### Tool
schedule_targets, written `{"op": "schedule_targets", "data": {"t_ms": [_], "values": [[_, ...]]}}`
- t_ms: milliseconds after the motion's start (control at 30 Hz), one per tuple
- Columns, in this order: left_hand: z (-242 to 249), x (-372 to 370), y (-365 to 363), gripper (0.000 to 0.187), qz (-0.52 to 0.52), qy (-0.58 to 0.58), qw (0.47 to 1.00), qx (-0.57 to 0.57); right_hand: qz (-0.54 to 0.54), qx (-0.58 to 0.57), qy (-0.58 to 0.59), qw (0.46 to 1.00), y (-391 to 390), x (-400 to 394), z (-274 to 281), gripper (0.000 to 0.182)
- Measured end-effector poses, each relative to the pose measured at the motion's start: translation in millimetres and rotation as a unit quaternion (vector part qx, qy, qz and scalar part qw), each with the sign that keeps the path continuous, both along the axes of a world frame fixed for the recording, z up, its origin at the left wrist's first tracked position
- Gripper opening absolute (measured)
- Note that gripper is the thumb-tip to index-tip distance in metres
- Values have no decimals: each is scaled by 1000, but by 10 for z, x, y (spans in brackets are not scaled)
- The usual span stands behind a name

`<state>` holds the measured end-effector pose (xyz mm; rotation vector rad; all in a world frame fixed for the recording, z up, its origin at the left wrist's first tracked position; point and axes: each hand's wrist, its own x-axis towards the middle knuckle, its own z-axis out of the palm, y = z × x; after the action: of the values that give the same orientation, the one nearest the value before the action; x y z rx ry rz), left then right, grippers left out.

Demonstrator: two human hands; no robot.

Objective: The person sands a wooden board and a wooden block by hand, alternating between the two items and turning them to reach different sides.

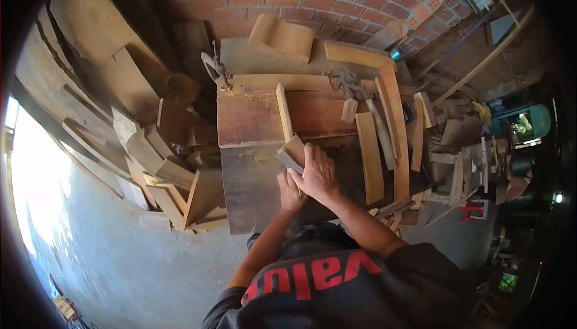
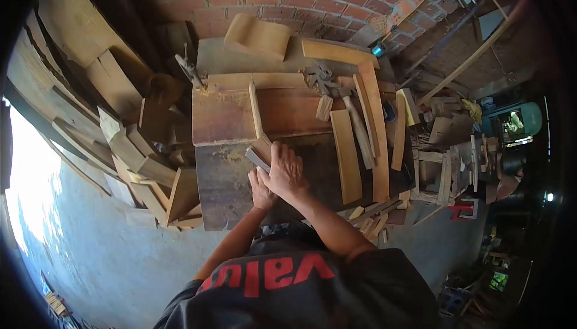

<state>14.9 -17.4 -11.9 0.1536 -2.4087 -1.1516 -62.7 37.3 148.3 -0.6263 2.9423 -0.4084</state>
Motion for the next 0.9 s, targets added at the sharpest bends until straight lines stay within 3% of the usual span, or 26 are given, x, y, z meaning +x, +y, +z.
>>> {"op": "schedule_targets", "data": {"t_ms": [100,167,267,367,433,500,567,633,700,767,900], "values": [[304,-26,-51,76,9,-2,1000,19,13,-54,86,995,-256,-720,-184,76],[303,-12,-33,81,12,-31,999,39,-31,-44,23,998,-635,-1310,-75,66],[243,13,-34,82,10,-45,999,24,-69,-86,0,994,-1015,-2066,-67,68],[236,38,-40,81,-2,-38,998,50,-65,-75,29,995,-954,-1886,-75,70],[246,5,-46,80,10,-34,998,58,-55,-49,-1,997,-688,-1272,-7,76],[278,-1,-50,80,9,-8,999,35,25,-37,115,992,-282,-547,-127,82],[-217,32,19,80,-39,-139,988,-46,31,-1,40,999,-90,-3,-64,78],[-23,-23,-5,81,-40,-120,991,-38,33,-24,50,998,-115,-263,-46,78],[278,-14,-54,82,1,-21,999,26,35,-90,78,992,-222,-706,-205,76],[256,-10,-47,82,11,-41,998,43,-30,-90,-5,995,-557,-1367,-147,76],[373,-1,-62,75,10,-38,998,50,-59,-74,15,995,-975,-2100,-72,67]]}}
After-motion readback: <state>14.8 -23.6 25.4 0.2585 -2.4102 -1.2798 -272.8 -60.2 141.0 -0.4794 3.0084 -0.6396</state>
